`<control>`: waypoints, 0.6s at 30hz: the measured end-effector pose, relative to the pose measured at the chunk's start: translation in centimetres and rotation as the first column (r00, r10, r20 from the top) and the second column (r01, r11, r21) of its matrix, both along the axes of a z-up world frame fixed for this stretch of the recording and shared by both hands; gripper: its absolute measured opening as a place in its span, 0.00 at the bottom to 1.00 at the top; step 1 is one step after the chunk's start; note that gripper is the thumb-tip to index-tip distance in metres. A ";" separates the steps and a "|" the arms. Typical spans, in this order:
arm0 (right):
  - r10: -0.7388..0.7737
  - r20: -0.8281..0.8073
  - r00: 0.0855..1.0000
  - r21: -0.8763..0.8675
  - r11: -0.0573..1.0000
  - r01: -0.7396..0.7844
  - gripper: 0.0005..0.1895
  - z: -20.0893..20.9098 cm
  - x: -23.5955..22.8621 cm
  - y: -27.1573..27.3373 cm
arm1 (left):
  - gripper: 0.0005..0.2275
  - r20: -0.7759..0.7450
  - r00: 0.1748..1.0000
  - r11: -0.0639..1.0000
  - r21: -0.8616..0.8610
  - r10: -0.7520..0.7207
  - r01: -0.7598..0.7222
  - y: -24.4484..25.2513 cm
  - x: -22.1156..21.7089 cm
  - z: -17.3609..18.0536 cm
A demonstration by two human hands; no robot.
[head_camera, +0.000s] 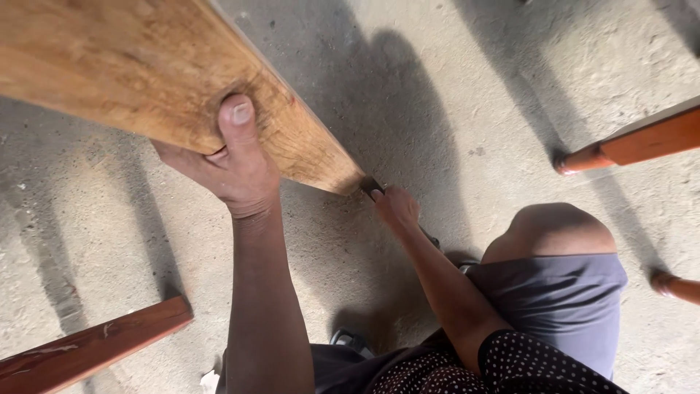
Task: The person scrapes a wooden table leg using a hand tool in a workshop.
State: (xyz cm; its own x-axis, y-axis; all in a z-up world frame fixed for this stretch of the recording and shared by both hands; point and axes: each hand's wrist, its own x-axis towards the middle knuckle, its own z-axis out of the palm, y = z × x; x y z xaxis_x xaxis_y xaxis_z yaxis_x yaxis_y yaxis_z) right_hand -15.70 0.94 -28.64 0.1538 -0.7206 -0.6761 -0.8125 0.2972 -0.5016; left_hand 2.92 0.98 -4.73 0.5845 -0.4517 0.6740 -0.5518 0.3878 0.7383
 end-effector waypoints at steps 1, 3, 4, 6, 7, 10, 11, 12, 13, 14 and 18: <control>0.001 -0.004 1.000 -0.013 1.000 -0.001 0.25 0.7 -0.1 -0.1 | 0.49 -0.004 1.000 1.000 -0.013 0.001 -0.001 -0.1 -0.5 1.1; 0.021 0.021 1.000 -0.090 0.996 -0.019 0.24 2.1 -0.4 0.0 | 0.46 0.017 1.000 1.000 0.026 0.001 -0.002 -0.2 -1.5 3.0; 0.022 0.015 1.000 -0.098 0.995 -0.021 0.24 1.7 -0.5 -0.2 | 0.46 0.012 1.000 1.000 0.018 0.002 -0.002 -0.2 -1.6 3.3; 0.041 0.043 0.998 -0.155 0.987 -0.034 0.24 0.8 -0.9 -0.3 | 0.46 0.017 1.000 0.999 0.031 -0.020 0.020 -0.2 -1.9 3.8; 0.047 0.039 0.998 -0.161 0.986 -0.040 0.24 1.5 -1.5 -0.8 | 0.46 0.013 1.000 1.000 0.026 -0.015 0.014 -0.3 -2.0 3.9; 0.039 0.154 0.987 -0.004 0.999 -0.039 0.26 1.4 -2.6 -1.6 | 0.47 0.033 0.999 0.999 0.036 0.000 -0.001 0.0 -2.0 4.1; -0.004 0.146 0.989 0.020 1.000 0.001 0.27 -0.1 -2.7 -1.7 | 0.47 0.020 1.000 0.999 0.034 -0.017 0.017 0.1 -2.0 4.1; -0.046 0.138 0.989 0.043 0.998 0.041 0.28 -1.6 -2.9 -2.0 | 0.47 0.007 0.999 0.999 0.031 -0.034 0.034 0.0 -2.1 4.1; -0.051 0.142 0.989 0.047 0.998 0.045 0.28 -2.6 -2.9 -1.3 | 0.47 0.011 0.999 0.999 0.036 -0.038 0.038 -0.1 -2.2 4.1; -0.082 0.114 0.990 0.129 0.989 0.067 0.27 -3.6 -2.7 -0.6 | 0.46 -0.017 0.998 0.998 0.024 -0.053 0.054 -0.4 -2.2 4.0; -0.029 -0.018 0.999 0.197 0.980 0.032 0.29 -5.3 -0.7 1.1 | 0.46 -0.046 0.998 0.999 0.011 -0.034 0.035 -0.3 -1.0 1.9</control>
